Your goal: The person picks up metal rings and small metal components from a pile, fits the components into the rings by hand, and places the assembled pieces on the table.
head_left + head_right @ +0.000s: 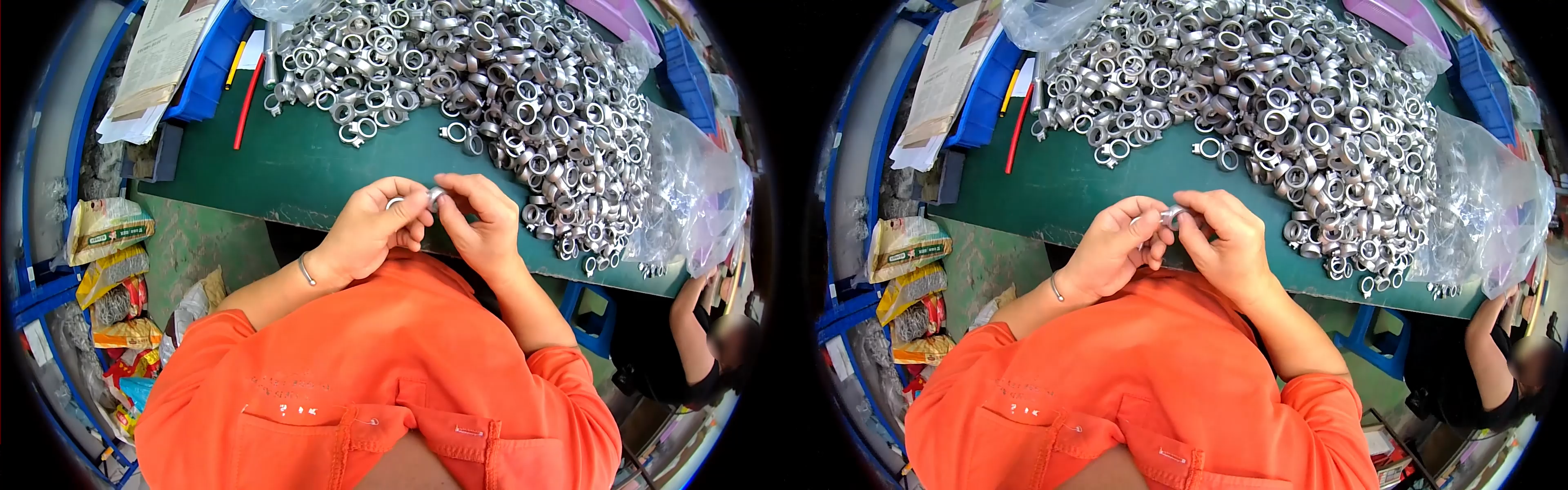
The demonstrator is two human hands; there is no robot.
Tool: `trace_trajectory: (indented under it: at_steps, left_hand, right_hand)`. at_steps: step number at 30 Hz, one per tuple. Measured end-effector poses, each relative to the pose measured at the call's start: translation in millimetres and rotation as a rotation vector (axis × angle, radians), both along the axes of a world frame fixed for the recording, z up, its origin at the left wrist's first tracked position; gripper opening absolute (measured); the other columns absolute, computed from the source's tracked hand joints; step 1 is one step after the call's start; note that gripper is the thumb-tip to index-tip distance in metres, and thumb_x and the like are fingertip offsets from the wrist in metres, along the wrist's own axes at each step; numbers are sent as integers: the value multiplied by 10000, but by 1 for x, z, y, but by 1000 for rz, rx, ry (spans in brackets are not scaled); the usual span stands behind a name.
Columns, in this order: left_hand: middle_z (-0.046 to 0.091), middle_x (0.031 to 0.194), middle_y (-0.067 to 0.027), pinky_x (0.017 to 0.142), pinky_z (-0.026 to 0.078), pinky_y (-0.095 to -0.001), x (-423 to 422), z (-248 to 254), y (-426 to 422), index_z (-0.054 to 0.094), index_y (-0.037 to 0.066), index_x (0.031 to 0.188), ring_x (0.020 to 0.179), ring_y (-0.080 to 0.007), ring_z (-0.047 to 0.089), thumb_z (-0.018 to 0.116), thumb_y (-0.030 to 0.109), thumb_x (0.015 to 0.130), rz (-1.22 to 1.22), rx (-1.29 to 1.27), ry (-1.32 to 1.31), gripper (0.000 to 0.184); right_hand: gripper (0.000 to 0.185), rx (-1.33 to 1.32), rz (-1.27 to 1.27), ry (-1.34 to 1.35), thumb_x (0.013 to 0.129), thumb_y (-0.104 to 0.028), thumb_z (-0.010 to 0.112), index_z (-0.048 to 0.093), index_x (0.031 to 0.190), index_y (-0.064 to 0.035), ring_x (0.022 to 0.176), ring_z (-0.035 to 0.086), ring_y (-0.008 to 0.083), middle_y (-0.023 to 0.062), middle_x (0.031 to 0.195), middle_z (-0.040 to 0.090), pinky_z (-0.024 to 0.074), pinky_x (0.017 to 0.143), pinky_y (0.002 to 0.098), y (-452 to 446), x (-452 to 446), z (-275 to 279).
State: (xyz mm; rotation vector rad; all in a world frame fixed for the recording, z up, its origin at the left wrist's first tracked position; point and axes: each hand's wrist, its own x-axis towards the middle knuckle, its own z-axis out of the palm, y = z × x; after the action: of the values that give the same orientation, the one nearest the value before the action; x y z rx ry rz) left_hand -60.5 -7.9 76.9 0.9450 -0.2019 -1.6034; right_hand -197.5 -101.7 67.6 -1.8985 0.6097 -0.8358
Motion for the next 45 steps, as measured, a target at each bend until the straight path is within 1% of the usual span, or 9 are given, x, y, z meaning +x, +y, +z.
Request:
trace_trajectory:
  at_steps: [7,17,26,31,35,38,39,42,45]
  left_hand:
    - [573,802,-27,499,388,-173,-1,-4,1,605,-12,931,564,-56,492,593,38,832,76,-116,-645,112]
    - [556,811,-24,596,407,-177,0,-3,3,663,22,890,684,-62,505,646,-15,759,102,-347,-1070,137]
    - [555,817,-25,588,407,-181,0,-3,0,660,17,878,693,-65,506,654,-14,755,106,-384,-1081,128]
    - [593,741,19,566,405,-169,-2,-8,-7,615,-2,853,628,-18,478,636,83,812,117,-96,-762,97]
    - [504,635,26,406,292,-164,2,-28,-12,586,-1,859,475,-13,380,566,106,867,147,-123,-655,109]
    - [523,649,11,417,311,-163,5,-26,-10,581,-9,850,487,-14,399,562,119,871,154,-98,-494,131]
    - [536,652,26,440,333,-159,5,-26,-9,586,2,837,512,-6,419,577,133,864,150,-87,-464,134]
    - [537,654,27,441,331,-158,5,-27,-7,585,3,836,514,-2,417,584,126,860,149,-131,-488,126]
    - [508,639,-6,395,301,-173,4,-32,-8,570,-20,857,467,-26,390,546,93,876,168,-167,-522,117]
  right_hand:
    - [164,106,74,16,719,4,683,655,881,7,691,633,171,108,801,649,499,597,240,-3,-8,-4]
    - [155,168,70,33,711,-3,688,662,864,-3,751,650,191,117,844,666,513,658,258,-2,-12,-3]
    - [145,35,99,-7,729,12,667,649,872,-1,728,647,179,112,821,657,515,638,249,-4,-11,-7]
    - [116,372,142,105,803,31,574,598,917,33,687,624,113,66,789,584,491,567,221,-16,-2,18]
    - [147,509,193,425,761,-47,590,613,887,26,583,590,94,42,704,606,461,489,221,-69,14,61]
    - [149,436,38,303,773,-52,599,594,877,53,539,592,141,76,656,597,464,449,242,-125,35,90]
    - [162,428,-47,128,781,-75,603,589,884,50,595,607,153,69,640,591,488,523,261,-141,44,103]
    - [303,429,-171,-452,861,-2,473,436,1134,123,968,591,276,200,1068,568,495,845,311,-197,63,105]
    - [320,357,-222,-506,874,0,443,412,1164,131,982,590,259,202,1101,546,518,799,297,-196,64,103]
